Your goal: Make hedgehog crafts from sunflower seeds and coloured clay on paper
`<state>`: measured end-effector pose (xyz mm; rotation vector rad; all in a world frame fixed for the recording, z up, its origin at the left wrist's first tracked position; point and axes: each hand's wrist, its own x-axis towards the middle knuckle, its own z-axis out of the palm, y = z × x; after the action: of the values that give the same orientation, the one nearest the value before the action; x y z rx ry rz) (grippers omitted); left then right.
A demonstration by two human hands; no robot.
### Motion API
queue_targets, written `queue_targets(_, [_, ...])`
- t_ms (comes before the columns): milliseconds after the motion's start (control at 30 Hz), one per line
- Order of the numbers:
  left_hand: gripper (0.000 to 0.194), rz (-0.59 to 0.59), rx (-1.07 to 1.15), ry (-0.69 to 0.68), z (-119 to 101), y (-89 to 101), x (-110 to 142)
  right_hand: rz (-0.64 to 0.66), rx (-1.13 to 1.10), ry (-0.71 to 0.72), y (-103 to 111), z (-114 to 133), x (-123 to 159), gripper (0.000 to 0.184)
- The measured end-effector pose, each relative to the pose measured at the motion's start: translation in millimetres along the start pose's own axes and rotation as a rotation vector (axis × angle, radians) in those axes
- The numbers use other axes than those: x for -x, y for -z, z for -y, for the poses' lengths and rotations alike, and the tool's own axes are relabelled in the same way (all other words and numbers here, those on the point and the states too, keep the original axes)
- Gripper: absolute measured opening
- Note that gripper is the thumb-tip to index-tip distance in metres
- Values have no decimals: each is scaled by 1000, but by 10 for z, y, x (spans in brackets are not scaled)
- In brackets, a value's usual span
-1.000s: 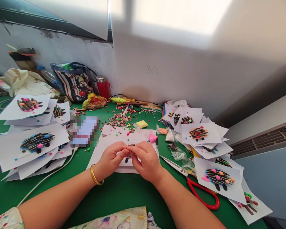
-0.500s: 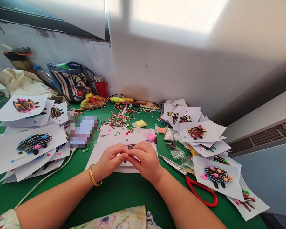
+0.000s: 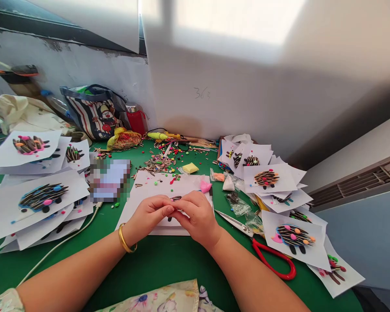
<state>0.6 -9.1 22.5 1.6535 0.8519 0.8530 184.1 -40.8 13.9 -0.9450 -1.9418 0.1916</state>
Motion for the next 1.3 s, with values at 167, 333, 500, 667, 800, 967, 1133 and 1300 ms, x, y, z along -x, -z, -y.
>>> queue_targets(167, [26,5,23,21,-5,7,-9,-1,-1,-20,2,-17,9,19])
queue_targets(333, [26,-17,42,58,-3,7,-12,-3,24,-17,-5,-13,-11,18])
queue_targets(500, [30,-11,54,79,-11,4,-9,2,22,-24,14,2,-18,15])
queue_targets(667, [28,34,94,88,-11,8,-8,-4,26,-44,23,3,-20,13])
queue_targets(800, [30,12,117,99,-17,7,-11,-8,20,-62,19,-8,-30,18])
queue_targets(967, [36,24,132,86,-20,13,-12,-3,11,-60,18,-14,-28,16])
queue_targets(1133, [45,17,160,78,-1,23,-11,-24,14,-89,10,-6,-17,14])
queue_targets(1300, [31,17,149,97,5,19,-21,-20,21,-72,6,-8,-25,11])
